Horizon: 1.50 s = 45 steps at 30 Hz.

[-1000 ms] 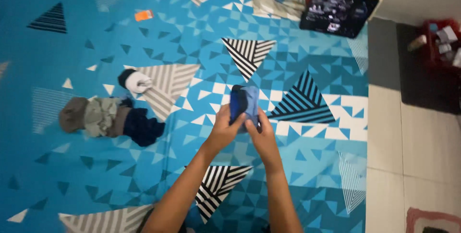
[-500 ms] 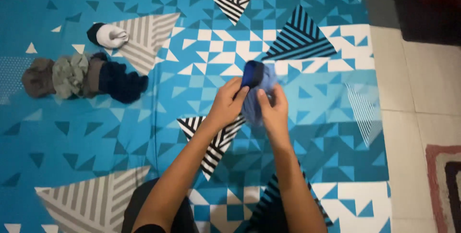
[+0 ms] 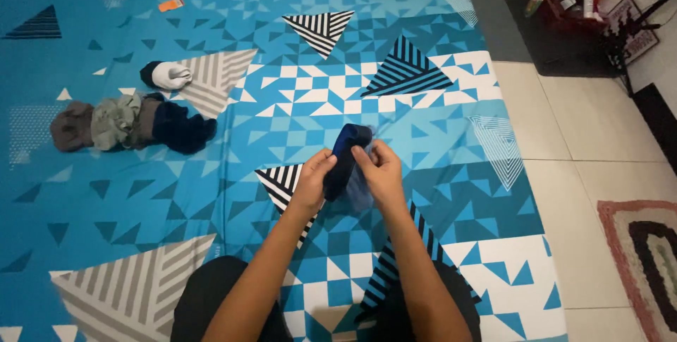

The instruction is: The person sits on a bed and folds several pieces of clothing, including a light blue shirt, a dark blue shirt, a grey shirt, and a black t-shirt. They place the folded items into a wooden dresser drawer.

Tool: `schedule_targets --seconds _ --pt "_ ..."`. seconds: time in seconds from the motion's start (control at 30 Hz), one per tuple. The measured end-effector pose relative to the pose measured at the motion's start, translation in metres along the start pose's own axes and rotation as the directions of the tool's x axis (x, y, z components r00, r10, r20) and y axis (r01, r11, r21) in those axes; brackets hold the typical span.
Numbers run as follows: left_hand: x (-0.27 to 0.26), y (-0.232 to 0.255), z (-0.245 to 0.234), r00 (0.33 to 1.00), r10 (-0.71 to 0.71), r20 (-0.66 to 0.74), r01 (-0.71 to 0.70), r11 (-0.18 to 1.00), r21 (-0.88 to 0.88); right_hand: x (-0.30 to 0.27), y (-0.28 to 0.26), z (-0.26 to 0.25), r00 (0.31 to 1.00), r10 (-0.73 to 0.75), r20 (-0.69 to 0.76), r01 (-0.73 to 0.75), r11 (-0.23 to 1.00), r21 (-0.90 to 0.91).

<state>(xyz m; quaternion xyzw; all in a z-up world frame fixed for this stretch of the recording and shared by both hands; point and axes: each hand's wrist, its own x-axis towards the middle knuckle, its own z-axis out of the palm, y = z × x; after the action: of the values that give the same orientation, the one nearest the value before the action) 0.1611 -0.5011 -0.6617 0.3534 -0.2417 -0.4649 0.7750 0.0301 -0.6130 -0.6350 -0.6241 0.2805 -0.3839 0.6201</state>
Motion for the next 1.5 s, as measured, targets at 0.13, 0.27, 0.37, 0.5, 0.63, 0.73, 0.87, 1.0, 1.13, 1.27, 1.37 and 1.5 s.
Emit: schedule_targets --seconds 0.13,0.27,0.37,0.5,0.63,0.73,0.87,1.0,1.13,1.27,1.37,1.5 --pt "-0.009 0.032 0.016 0.998 -0.025 -0.05 0.019 0.993 -0.116 -0.01 -0.038 0.022 0.995 0.055 0.08 -0.074 0.962 0.264" --pt "-0.006 0.037 0.011 0.988 0.153 -0.012 -0.128 0.864 0.486 -0.018 -0.065 0.042 0.984 -0.073 0.163 0.043 0.983 0.177" --pt "-0.016 0.063 0.033 0.987 0.15 0.062 -0.154 0.751 0.642 -0.011 -0.023 0.031 0.989 -0.015 0.147 0.011 1.0 0.026" --pt "0.002 0.044 0.0 0.904 0.378 -0.2 -0.132 0.692 0.71 0.015 0.01 0.012 0.982 0.19 -0.006 -0.188 0.974 0.125" --pt "0.003 0.057 -0.01 0.874 0.378 -0.305 -0.131 0.788 0.602 0.011 -0.028 0.012 0.996 0.064 -0.055 -0.051 0.975 0.216" --pt "0.003 0.051 0.001 0.856 0.411 -0.313 -0.06 0.681 0.73 -0.007 -0.016 0.03 0.958 -0.18 -0.222 0.176 0.984 -0.035" --pt "-0.007 0.05 0.031 0.9 0.417 -0.123 -0.217 0.675 0.705 -0.018 0.011 0.043 0.973 -0.189 0.13 0.229 0.79 -0.569" --pt "-0.019 0.057 0.056 0.932 0.345 0.111 -0.264 0.436 0.86 0.009 0.03 0.028 0.925 0.375 0.069 -0.233 0.698 -0.677" --pt "-0.012 0.075 0.055 0.928 0.358 0.104 -0.277 0.478 0.833 0.014 0.001 0.026 0.997 -0.029 0.065 0.017 0.984 0.18" --pt "-0.004 0.091 0.026 0.999 0.047 -0.004 -0.011 0.306 0.952 0.019 -0.039 0.009 0.997 0.009 -0.072 0.01 0.966 0.257" --pt "0.002 0.091 -0.01 0.963 0.264 -0.063 0.003 0.222 0.975 0.028 -0.026 -0.021 0.969 -0.189 -0.158 0.204 0.976 0.081" --pt "0.002 0.123 -0.025 0.79 0.598 -0.135 0.0 0.221 0.975 0.023 -0.083 -0.035 0.862 -0.478 -0.171 0.398 0.845 -0.357"
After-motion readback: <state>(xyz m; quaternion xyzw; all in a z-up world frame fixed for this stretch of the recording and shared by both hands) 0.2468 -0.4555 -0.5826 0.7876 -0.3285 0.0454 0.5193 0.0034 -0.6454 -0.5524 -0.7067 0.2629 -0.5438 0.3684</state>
